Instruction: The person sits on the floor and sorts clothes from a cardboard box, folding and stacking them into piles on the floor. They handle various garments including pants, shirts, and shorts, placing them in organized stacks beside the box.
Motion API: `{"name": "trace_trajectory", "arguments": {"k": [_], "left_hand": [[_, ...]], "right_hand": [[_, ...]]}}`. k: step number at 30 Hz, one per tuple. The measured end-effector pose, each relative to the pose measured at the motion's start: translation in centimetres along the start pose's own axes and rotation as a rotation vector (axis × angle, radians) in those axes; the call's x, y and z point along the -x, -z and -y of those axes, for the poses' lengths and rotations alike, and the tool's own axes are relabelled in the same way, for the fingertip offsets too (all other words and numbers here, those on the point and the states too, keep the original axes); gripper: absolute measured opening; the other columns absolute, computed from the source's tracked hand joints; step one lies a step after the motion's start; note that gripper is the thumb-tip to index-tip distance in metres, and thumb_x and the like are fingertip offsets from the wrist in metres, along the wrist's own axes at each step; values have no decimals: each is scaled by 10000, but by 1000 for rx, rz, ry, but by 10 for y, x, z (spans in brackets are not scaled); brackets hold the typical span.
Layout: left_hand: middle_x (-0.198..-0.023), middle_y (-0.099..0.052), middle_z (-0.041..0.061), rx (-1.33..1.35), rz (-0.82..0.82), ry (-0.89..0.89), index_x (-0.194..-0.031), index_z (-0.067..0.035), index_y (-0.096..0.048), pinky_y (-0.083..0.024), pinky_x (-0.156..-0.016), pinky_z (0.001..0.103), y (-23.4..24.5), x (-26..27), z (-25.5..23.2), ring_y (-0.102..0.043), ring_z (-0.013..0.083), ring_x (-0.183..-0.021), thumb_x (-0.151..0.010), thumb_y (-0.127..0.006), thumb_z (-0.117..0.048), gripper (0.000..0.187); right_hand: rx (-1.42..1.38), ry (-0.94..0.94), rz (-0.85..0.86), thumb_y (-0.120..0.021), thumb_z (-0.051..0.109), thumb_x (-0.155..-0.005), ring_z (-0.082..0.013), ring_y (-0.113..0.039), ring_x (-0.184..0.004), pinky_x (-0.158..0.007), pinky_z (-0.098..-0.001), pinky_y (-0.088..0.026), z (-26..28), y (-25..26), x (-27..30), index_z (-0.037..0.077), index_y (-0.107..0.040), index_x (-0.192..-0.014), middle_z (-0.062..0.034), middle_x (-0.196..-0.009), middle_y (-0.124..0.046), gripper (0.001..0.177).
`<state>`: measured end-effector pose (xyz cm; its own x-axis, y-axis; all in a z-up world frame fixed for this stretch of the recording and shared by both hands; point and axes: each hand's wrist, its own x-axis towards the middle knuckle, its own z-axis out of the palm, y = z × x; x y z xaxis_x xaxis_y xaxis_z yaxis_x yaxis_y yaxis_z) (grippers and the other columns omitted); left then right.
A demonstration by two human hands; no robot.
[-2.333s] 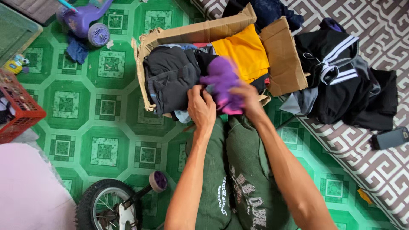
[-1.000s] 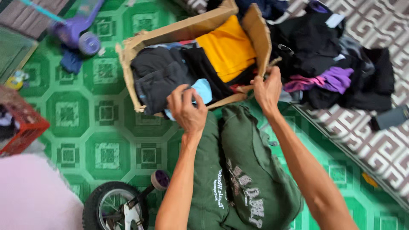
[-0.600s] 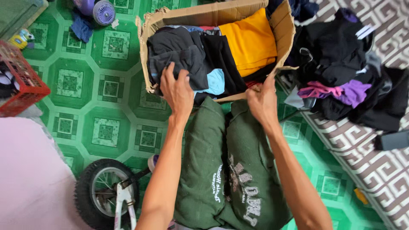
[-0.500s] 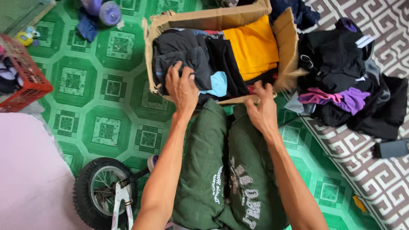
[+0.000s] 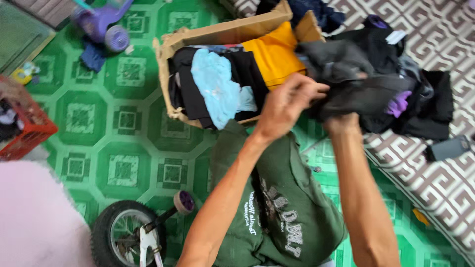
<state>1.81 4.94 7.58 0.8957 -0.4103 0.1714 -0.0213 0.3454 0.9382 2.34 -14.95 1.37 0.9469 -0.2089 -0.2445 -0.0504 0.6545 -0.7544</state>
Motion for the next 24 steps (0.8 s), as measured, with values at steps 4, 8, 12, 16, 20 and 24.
{"name": "trace_trajectory", "arguments": {"k": [4, 8, 12, 16, 20, 24], "left_hand": [[-1143, -759, 110, -53, -261, 131, -1108, -32, -610, -606, -776, 299, 27, 1, 30, -742, 175, -956, -1051, -545, -355, 335], [-1001, -760, 102, -149, -393, 148, -1032, -48, -637, -613, -687, 281, 52, 17, 51, -743, 153, -832, -1049, -548, -320, 286], [-958, -746, 89, -168, -436, 168, -997, -39, -638, -578, -644, 277, 58, 11, 52, -711, 137, -775, -1059, -542, -258, 247], [-940, -741, 79, -173, -423, 179, -983, -29, -637, -579, -630, 273, 47, -3, 51, -700, 130, -754, -1056, -539, -222, 229], [-957, -735, 79, -161, -390, 160, -987, -23, -629, -579, -649, 265, 45, -11, 54, -698, 128, -767, -1068, -536, -207, 222], [-938, -730, 81, -184, -429, 159, -992, -27, -625, -576, -633, 265, 51, -9, 56, -712, 130, -762, -1061, -540, -199, 205]], "right_hand": [[604, 413, -50, -697, 308, -955, -215, -613, -1060, -941, -371, -508, 76, 41, 3, 33, -612, -1275, -78, -1187, -653, 430], [1002, 632, -88, -724, 159, -955, -190, -607, -950, -825, -332, -503, 142, 66, -12, -9, -616, -1226, -72, -1103, -660, 337], [814, 594, -154, -714, 1, -930, -116, -637, -866, -772, -247, -507, 170, 94, -44, -5, -722, -1155, -51, -1024, -693, 225], [784, 736, -18, -651, -59, -1009, -79, -515, -711, -680, -220, -401, 183, 122, -81, -58, -761, -1015, -59, -913, -714, 110], [1038, 898, -284, -780, 87, -1080, -101, -471, -642, -575, -257, -319, 199, 130, -106, -10, -576, -842, -18, -783, -554, 328], [1376, 589, -220, -746, 218, -1116, -109, -539, -664, -579, -283, -381, 200, 109, -110, 22, -669, -896, -43, -764, -589, 305]]}}
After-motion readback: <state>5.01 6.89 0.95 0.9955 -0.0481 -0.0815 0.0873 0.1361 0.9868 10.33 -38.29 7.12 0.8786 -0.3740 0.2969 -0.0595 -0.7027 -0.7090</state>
